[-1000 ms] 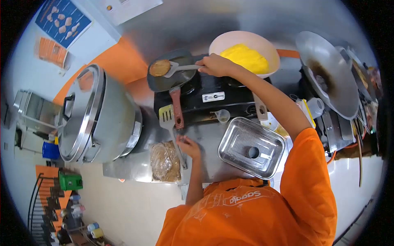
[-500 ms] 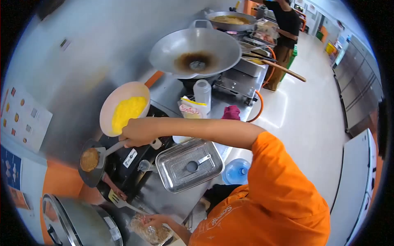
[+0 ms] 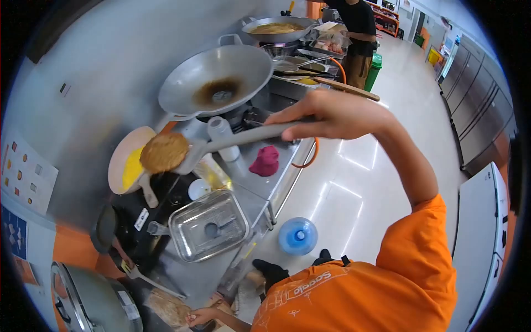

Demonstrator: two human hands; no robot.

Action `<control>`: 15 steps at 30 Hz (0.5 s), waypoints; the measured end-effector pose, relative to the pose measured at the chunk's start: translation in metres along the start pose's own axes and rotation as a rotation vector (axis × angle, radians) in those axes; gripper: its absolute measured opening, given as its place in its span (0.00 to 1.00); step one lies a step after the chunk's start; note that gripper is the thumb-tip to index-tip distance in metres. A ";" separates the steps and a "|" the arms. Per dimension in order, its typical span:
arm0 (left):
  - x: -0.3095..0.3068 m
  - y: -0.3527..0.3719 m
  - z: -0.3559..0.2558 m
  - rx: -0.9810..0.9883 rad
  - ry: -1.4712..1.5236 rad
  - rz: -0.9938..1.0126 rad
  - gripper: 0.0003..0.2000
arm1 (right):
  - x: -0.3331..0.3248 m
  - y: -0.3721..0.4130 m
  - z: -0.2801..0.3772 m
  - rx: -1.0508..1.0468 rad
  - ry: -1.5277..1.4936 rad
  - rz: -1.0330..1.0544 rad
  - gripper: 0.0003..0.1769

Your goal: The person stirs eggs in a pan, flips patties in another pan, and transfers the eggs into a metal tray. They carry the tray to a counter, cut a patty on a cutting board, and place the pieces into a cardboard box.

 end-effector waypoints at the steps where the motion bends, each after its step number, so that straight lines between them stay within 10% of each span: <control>1: -0.019 0.009 -0.018 0.001 -0.008 -0.001 0.10 | -0.016 0.020 -0.011 0.076 0.058 -0.002 0.19; 15: -0.131 0.167 -0.207 -0.108 0.241 0.165 0.09 | -0.137 0.157 -0.249 0.326 0.155 -0.111 0.19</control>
Point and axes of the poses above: each hand's wrist, its own y-axis away from the middle knuckle, its own x-axis out of the palm, z = x × y, the point moved 8 cm from there along -y, towards the middle knuckle, and after that the axes turned 15 degrees about x, right-handed, at the moved point
